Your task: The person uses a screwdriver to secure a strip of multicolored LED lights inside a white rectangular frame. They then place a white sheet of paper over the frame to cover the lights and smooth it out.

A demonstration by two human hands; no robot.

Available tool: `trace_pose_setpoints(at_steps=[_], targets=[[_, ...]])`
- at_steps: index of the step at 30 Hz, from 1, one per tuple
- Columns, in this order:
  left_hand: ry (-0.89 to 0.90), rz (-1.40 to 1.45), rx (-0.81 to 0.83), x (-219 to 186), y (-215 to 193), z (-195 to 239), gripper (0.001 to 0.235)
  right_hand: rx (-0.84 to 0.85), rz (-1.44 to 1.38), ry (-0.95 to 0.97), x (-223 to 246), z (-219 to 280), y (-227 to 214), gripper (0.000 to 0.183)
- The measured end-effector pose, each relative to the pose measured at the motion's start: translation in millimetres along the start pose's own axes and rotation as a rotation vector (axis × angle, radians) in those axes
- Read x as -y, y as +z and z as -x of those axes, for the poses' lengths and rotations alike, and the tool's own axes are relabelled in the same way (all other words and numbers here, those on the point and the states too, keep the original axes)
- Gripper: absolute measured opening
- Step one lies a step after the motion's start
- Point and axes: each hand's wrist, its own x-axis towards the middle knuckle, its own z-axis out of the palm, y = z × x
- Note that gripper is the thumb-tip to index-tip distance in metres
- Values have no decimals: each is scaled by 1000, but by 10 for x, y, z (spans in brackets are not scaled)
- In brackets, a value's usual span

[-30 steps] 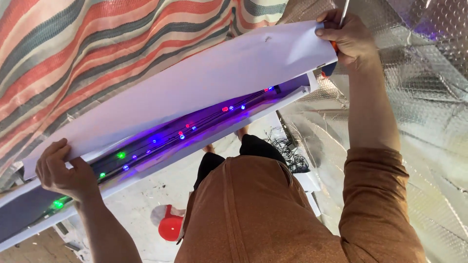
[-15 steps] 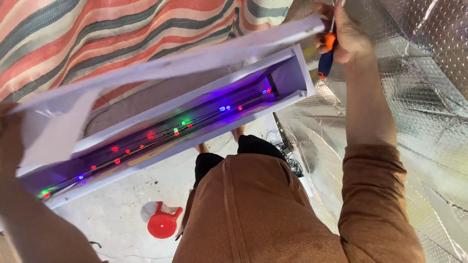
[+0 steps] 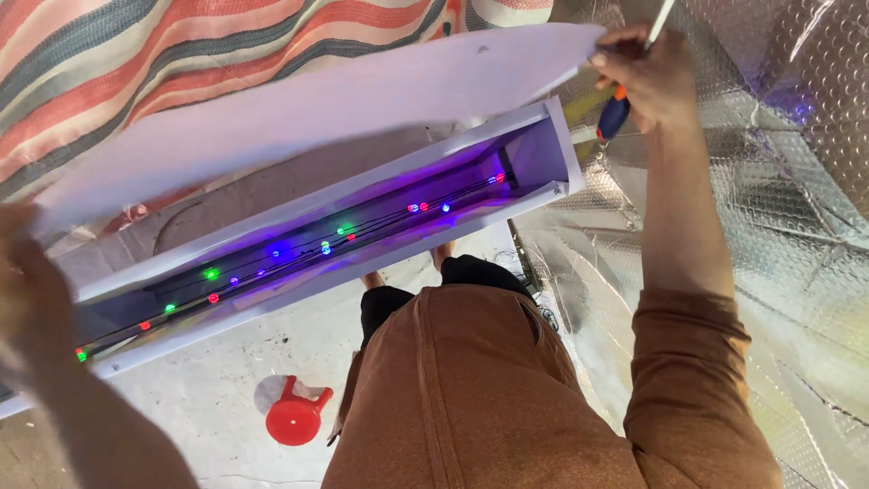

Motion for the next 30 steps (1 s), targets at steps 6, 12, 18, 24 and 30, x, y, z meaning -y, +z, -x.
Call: trace_pose_setpoints(at_steps=[6,12,18,24,30], targets=[[-63,140,-364,-926,1220,1263,28,-333,-54,437,-41,750,311,12],[-164,48,-250,-1481,2046,2347,24,-385,113,646,-1062,1449,590,33],[-243,183,-68,-1451,1837,2300,56,-362,-53,523,-986,1497,600,50],[-659,219,-46,-967,1511,2081,59,-327,-76,551,-879,1581,637,49],[-922,456,314,-275,2023,1969,24,-360,-19,636,-1310,1639,630,39]])
